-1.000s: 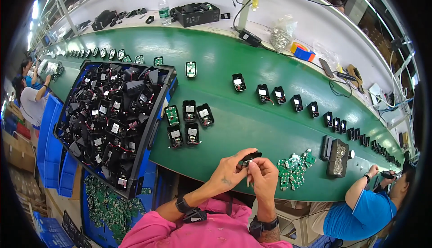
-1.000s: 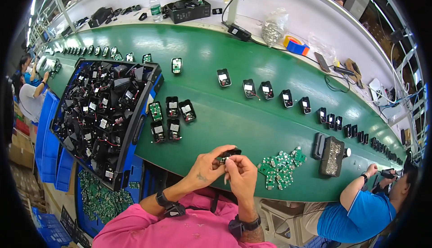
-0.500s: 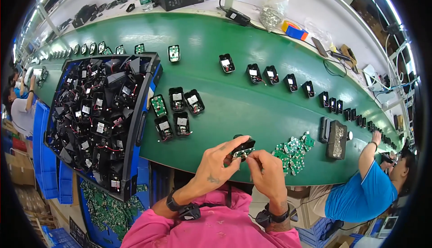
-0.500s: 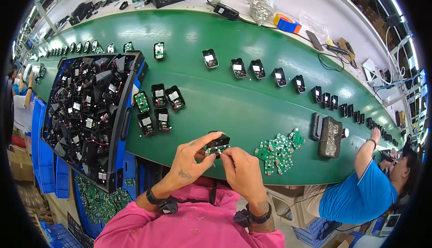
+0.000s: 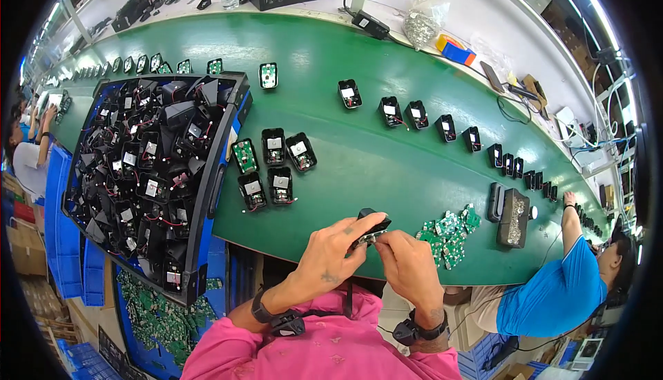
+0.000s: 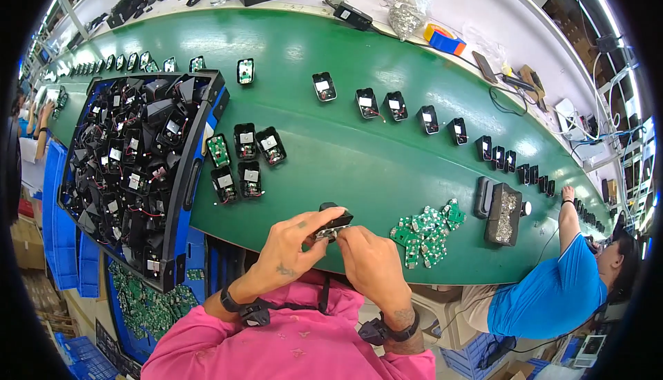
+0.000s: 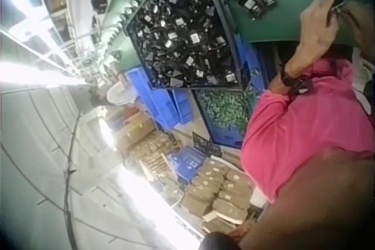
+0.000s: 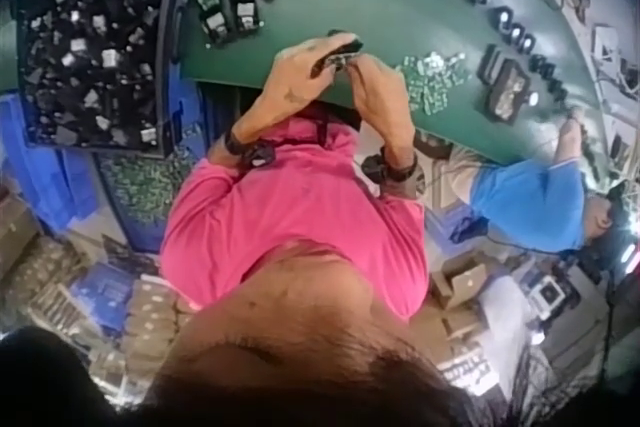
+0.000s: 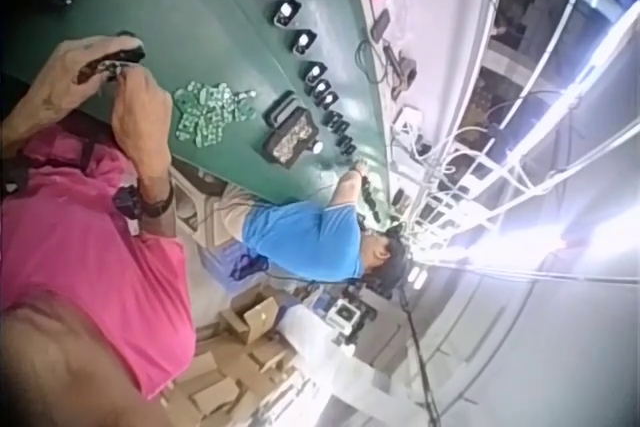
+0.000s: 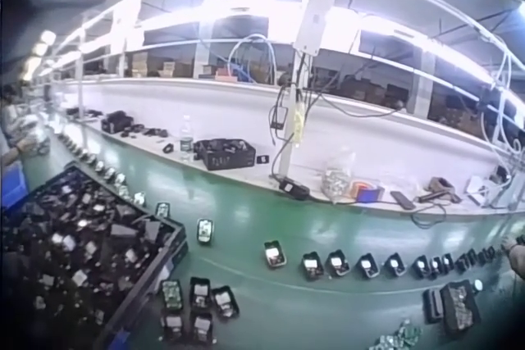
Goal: The person picks up a circuit board and a black plastic housing, fits the board into the housing by hand, and places the assembled unit onto the green conveyor belt. This process is repeated for several units throughout the video.
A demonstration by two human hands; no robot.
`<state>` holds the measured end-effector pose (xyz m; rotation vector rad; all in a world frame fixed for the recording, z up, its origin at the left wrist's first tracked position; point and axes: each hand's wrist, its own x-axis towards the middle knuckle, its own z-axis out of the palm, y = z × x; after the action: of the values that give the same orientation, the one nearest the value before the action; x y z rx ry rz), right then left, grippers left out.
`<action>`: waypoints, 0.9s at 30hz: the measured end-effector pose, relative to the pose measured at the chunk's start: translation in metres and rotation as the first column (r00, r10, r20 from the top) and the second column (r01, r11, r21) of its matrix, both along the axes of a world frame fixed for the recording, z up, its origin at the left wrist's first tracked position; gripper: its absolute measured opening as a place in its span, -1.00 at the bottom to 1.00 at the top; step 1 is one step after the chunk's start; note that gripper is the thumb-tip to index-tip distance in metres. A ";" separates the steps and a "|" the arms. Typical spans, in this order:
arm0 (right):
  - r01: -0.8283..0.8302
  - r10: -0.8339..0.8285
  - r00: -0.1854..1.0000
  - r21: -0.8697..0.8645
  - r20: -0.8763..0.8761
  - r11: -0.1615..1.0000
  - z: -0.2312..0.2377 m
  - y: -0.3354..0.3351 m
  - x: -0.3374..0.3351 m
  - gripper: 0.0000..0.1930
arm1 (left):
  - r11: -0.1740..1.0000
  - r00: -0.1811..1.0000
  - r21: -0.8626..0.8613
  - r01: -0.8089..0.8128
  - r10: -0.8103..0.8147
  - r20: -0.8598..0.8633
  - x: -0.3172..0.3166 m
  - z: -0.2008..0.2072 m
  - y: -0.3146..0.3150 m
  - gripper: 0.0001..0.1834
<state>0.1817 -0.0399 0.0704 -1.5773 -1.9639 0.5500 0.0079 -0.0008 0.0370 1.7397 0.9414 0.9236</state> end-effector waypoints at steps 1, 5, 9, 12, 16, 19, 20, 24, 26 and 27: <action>-0.019 0.019 0.999 -0.005 0.034 1.000 0.000 0.001 0.000 -0.93 | 0.997 0.999 0.083 -0.011 0.015 -0.046 0.000 -0.001 0.000 -0.39; -0.064 0.064 0.994 -0.007 0.083 0.998 0.000 0.002 0.001 -0.94 | 0.990 0.999 0.137 -0.029 0.033 -0.027 -0.001 -0.004 -0.001 -0.37; -0.039 0.038 0.998 0.015 0.057 0.999 -0.007 0.002 -0.002 -0.94 | 0.986 0.997 0.159 -0.048 0.056 -0.047 0.000 -0.008 -0.002 -0.38; 0.056 -0.056 0.997 0.008 0.046 0.998 -0.020 -0.005 0.003 -0.95 | 0.986 0.999 0.166 0.009 -0.002 -0.044 0.010 -0.016 -0.002 -0.38; 0.014 -0.004 0.994 -0.091 0.106 0.996 -0.055 -0.008 0.006 -0.93 | 0.989 0.988 0.145 -0.014 0.036 -0.151 0.013 -0.031 -0.005 -0.44; 0.034 -0.034 0.999 0.024 0.008 0.999 -0.073 -0.003 0.000 -0.86 | 0.992 0.998 -0.125 -0.003 -0.006 -0.069 0.007 -0.029 -0.001 -0.50; 0.064 -0.057 0.996 0.097 -0.066 0.993 -0.076 -0.001 -0.003 -0.83 | 0.987 0.998 -0.157 0.019 -0.008 0.068 0.004 -0.039 0.004 -0.50; 0.368 -0.357 0.904 0.002 -0.234 0.930 -0.065 -0.010 -0.002 -0.72 | 0.865 0.938 -0.491 0.107 0.077 0.339 0.001 -0.039 0.004 -0.32; 0.164 -0.211 0.926 -0.169 -0.314 0.972 -0.073 -0.009 0.002 -0.69 | 0.877 0.926 -0.437 0.202 -0.026 0.376 0.000 -0.050 0.005 -0.32; 0.203 -0.246 0.888 -0.148 -0.389 0.968 -0.075 -0.013 0.000 -0.66 | 0.880 0.909 -0.388 0.273 -0.104 0.404 -0.001 -0.055 0.006 -0.32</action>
<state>0.1819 -0.0531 -0.0050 -1.5756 -1.4428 0.8191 0.0066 0.0056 -0.0181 1.1921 0.6458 0.7983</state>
